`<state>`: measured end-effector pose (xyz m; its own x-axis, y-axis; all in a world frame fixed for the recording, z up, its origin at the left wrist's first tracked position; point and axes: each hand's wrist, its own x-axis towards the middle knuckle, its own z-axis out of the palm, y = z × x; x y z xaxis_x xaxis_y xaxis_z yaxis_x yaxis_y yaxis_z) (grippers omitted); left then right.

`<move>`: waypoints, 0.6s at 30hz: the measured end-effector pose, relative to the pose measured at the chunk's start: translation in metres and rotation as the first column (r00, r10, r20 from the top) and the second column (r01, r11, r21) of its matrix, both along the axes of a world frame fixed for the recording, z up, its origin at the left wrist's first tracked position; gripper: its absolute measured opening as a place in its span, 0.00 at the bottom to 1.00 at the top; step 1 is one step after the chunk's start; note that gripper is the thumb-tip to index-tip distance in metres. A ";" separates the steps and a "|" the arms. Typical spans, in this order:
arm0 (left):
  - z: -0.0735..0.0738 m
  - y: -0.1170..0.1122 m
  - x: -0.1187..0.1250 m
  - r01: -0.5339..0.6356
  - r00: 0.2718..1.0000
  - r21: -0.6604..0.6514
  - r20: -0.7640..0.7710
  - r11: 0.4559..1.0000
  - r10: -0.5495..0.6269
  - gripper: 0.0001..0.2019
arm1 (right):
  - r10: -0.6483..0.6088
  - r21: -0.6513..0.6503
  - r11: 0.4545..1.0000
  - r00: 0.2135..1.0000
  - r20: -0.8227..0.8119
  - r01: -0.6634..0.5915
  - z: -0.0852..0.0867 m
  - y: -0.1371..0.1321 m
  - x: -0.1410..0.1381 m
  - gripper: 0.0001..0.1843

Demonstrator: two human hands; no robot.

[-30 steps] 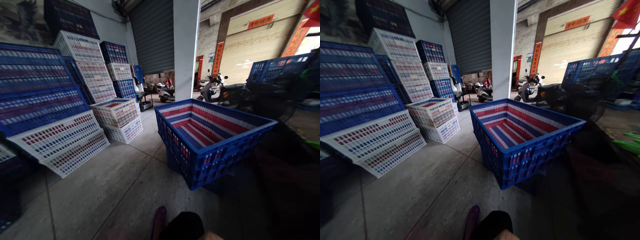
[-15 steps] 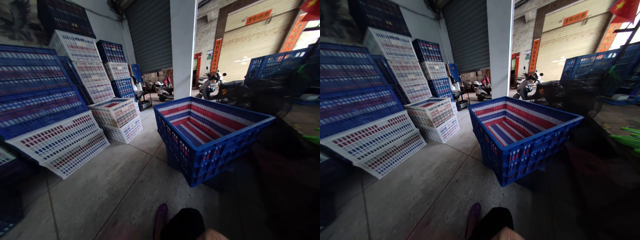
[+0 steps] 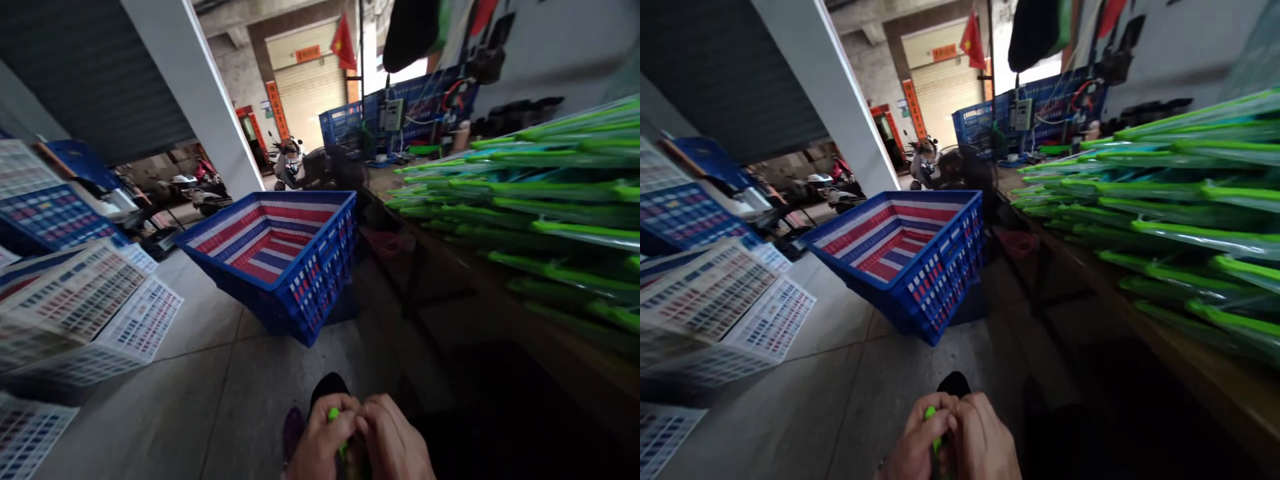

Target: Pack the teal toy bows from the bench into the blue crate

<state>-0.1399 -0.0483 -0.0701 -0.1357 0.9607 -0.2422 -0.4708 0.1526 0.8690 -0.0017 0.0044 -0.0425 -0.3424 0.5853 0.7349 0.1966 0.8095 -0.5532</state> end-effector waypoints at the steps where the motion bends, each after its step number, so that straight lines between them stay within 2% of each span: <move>1: 0.003 0.002 0.001 0.019 1.000 0.000 0.001 1.000 -0.019 0.22 | 0.017 -0.027 0.999 1.000 0.000 -0.017 0.001 -0.001 0.002 0.07; 4: 0.011 0.008 0.006 0.071 0.997 -0.003 0.008 0.997 -0.071 0.22 | 0.001 -0.009 1.000 1.000 0.000 -0.001 0.002 -0.002 0.006 0.08; 8: 0.018 0.012 0.010 0.037 0.999 -0.052 -0.028 0.998 -0.039 0.23 | -0.060 0.006 0.998 0.997 -0.042 0.060 0.002 0.001 0.006 0.08; 13: 0.022 0.014 0.014 0.049 0.998 -0.086 -0.028 0.995 -0.051 0.22 | -0.051 -0.203 0.979 0.990 -0.135 0.023 0.004 -0.001 0.006 0.11; 16: 0.025 0.016 0.014 0.079 0.997 -0.042 0.004 0.996 -0.079 0.21 | -0.037 -0.349 0.936 0.981 -0.190 -0.032 0.006 -0.001 0.008 0.11; 18: 0.028 0.017 0.014 0.079 0.997 -0.028 0.027 0.996 -0.079 0.20 | -0.028 -0.451 0.890 0.976 -0.218 -0.075 0.006 -0.001 0.010 0.12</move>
<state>-0.1256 -0.0311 -0.0425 -0.0530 0.9607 -0.2724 -0.4783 0.2150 0.8515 0.0081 0.0034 -0.0363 -0.2264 0.8654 0.4470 0.0169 0.4623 -0.8865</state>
